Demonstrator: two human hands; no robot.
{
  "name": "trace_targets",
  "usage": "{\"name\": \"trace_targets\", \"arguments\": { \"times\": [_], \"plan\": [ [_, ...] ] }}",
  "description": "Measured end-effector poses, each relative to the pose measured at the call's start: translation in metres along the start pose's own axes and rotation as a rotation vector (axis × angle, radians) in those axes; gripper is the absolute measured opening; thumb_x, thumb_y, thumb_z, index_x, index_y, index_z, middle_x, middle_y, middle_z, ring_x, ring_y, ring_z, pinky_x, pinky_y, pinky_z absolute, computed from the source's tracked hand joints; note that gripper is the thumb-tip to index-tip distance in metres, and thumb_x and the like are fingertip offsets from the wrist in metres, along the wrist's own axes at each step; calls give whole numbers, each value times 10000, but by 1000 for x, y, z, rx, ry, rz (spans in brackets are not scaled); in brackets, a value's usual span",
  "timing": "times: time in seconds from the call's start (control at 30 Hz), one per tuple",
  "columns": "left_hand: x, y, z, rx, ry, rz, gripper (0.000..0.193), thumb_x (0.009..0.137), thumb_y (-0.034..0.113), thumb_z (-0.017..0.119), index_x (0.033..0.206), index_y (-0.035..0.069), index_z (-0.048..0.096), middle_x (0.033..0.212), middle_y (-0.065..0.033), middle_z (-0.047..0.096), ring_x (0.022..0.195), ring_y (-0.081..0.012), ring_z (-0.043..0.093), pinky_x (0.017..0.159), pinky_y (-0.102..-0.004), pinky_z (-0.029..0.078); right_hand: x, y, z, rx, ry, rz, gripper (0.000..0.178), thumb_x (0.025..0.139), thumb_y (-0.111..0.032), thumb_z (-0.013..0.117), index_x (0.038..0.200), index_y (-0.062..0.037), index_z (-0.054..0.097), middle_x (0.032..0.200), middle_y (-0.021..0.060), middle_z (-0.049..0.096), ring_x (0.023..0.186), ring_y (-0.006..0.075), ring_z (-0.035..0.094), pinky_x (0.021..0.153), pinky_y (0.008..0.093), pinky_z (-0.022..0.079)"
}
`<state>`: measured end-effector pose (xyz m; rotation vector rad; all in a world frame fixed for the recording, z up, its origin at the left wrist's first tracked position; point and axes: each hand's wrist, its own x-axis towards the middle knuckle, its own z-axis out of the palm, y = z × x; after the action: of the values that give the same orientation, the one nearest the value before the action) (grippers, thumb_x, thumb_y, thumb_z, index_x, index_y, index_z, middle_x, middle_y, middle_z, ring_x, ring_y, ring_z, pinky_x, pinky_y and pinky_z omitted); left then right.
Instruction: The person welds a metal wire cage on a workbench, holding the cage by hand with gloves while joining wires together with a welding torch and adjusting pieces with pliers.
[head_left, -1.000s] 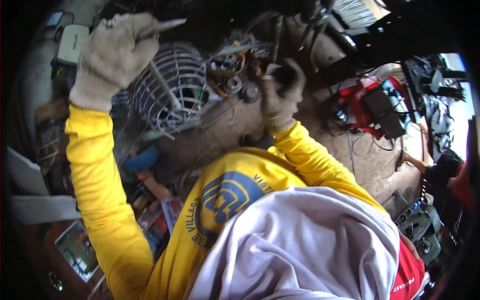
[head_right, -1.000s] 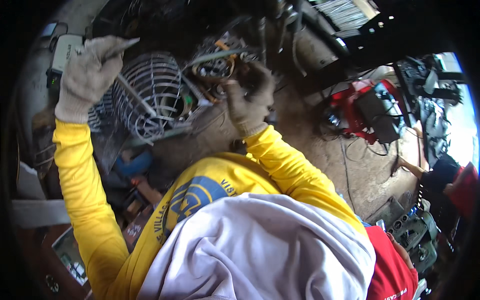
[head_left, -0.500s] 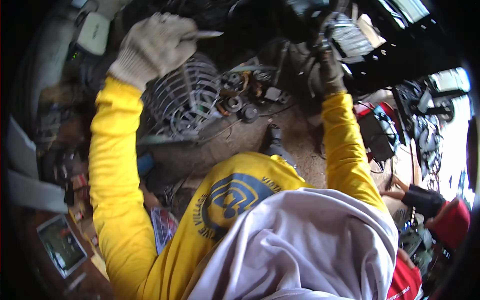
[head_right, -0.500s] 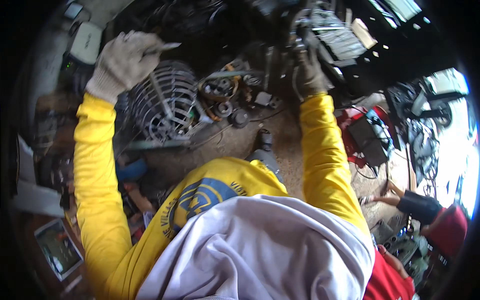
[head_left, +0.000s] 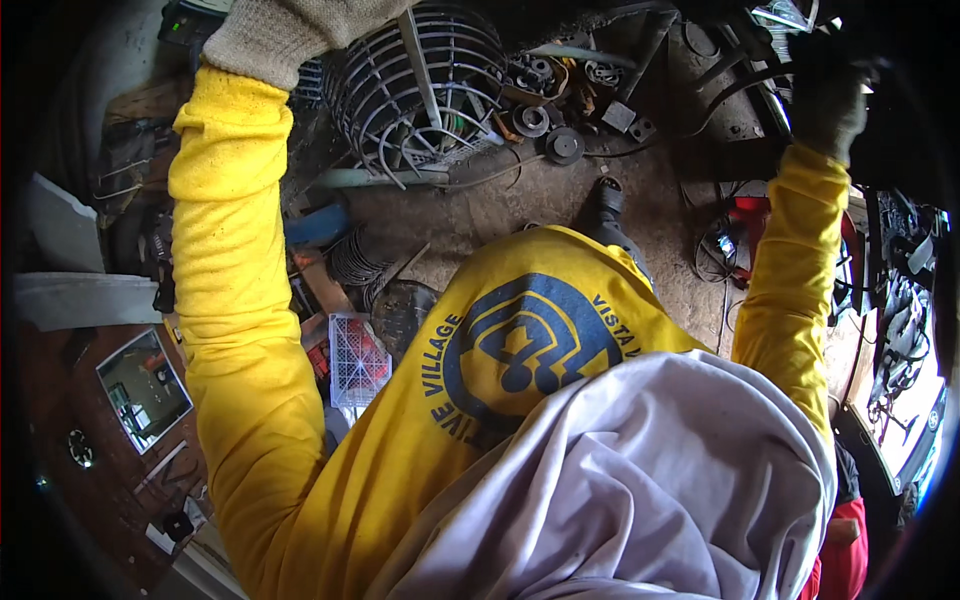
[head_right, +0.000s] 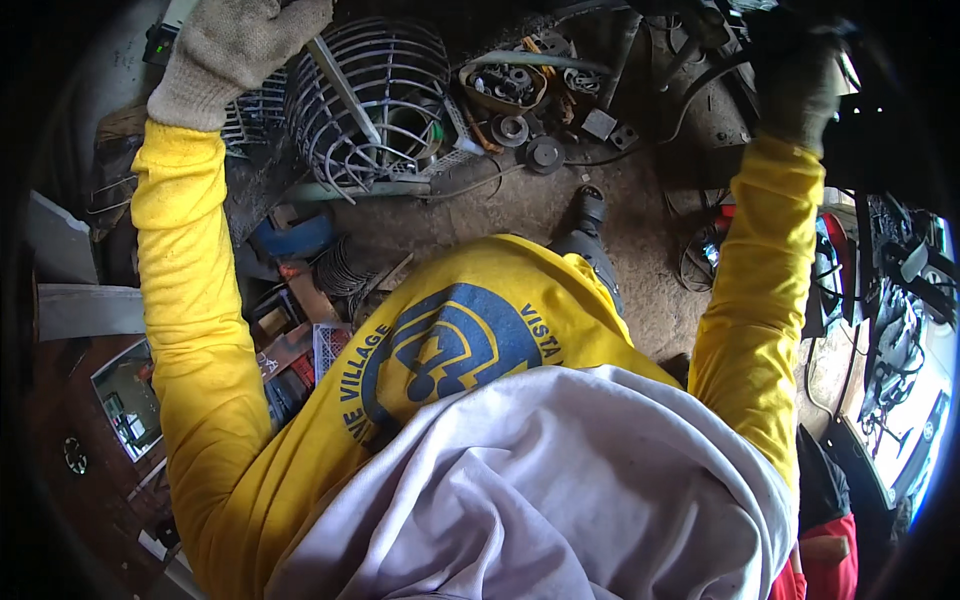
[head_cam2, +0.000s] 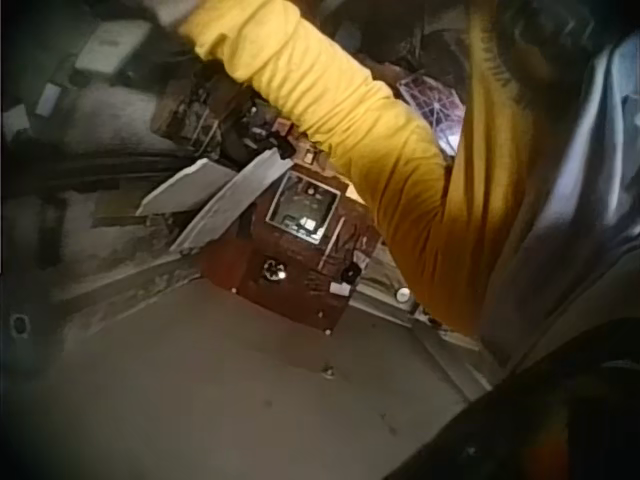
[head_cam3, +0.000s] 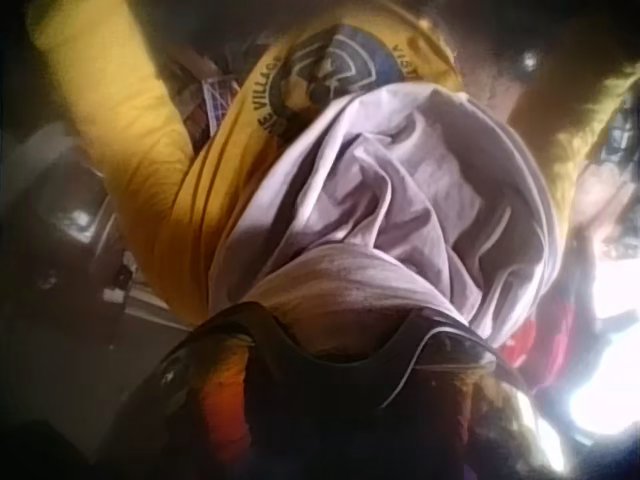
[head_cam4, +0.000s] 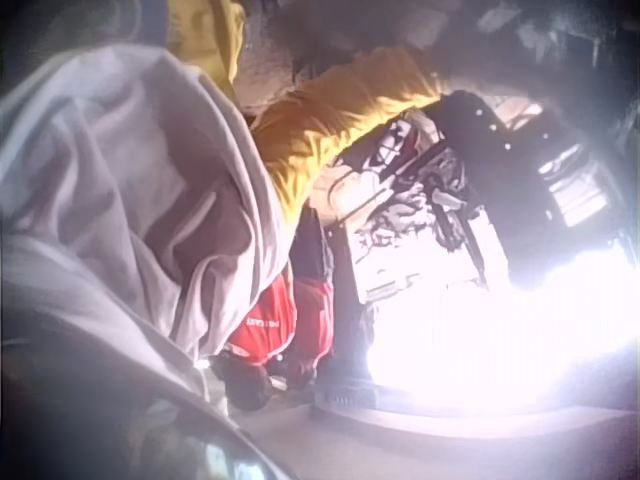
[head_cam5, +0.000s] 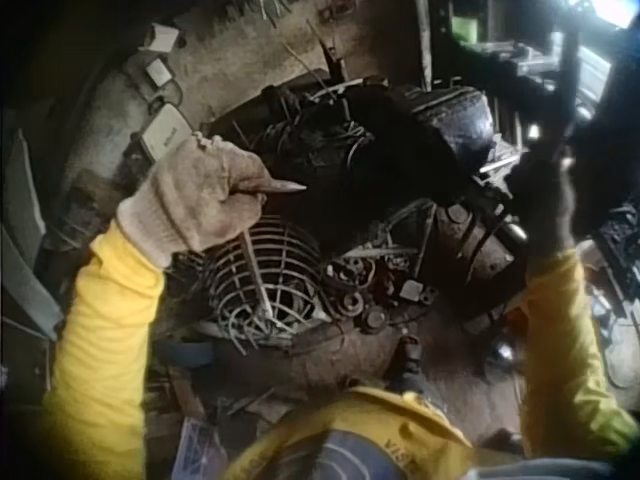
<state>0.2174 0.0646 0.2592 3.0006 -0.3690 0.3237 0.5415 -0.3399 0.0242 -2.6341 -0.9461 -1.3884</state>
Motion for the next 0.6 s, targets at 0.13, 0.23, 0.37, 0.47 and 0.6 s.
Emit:
{"name": "trace_targets", "arguments": {
  "times": [0.13, 0.23, 0.37, 0.47, 0.6],
  "plan": [
    [-4, 7, -10, 166, 32, 4, 59, 757, 102, 682, 757, 47, 703, 641, -106, 651, 571, -256, 632, 576, -350, 535, 46, -31, -126, 301, 8, 2, 368, 964, -267, 679, 1252, -39, 645, 1159, 110, 716, 1006, 242, 695, 851, 354, 548],
    [0, 8, -11, 192, -36, -53, 108, 757, 153, 689, 794, 57, 723, 678, -106, 673, 609, -261, 652, 586, -362, 538, 13, -16, -135, 804, -64, 230, 299, 978, -199, 672, 1211, -15, 640, 1084, 103, 715, 958, 225, 690, 843, 357, 553],
    [-2, 0, -9, 151, 7, 44, 144, 762, 196, 673, 823, 83, 739, 715, -106, 690, 662, -289, 675, 600, -387, 548, -38, -55, -156, 959, -15, 194, 388, 966, -166, 680, 1295, 6, 566, 1057, 124, 693, 988, 219, 665, 840, 371, 564],
    [-5, 2, -7, 296, -7, -57, 161, 765, 208, 659, 841, 90, 738, 716, -114, 687, 673, -292, 675, 617, -389, 555, -64, -83, -174, 935, 50, 196, 572, 931, -155, 696, 1423, -3, 449, 1168, 141, 651, 1017, 231, 660, 863, 373, 560],
    [-5, 5, -6, 304, 18, -66, 199, 768, 235, 649, 868, 85, 734, 729, -120, 688, 693, -286, 679, 633, -389, 558, -69, -138, -240, 794, 152, 344, 723, 884, -181, 680, 1490, -20, 320, 1264, 142, 500, 1043, 244, 584, 934, 428, 492]
  ]
}}
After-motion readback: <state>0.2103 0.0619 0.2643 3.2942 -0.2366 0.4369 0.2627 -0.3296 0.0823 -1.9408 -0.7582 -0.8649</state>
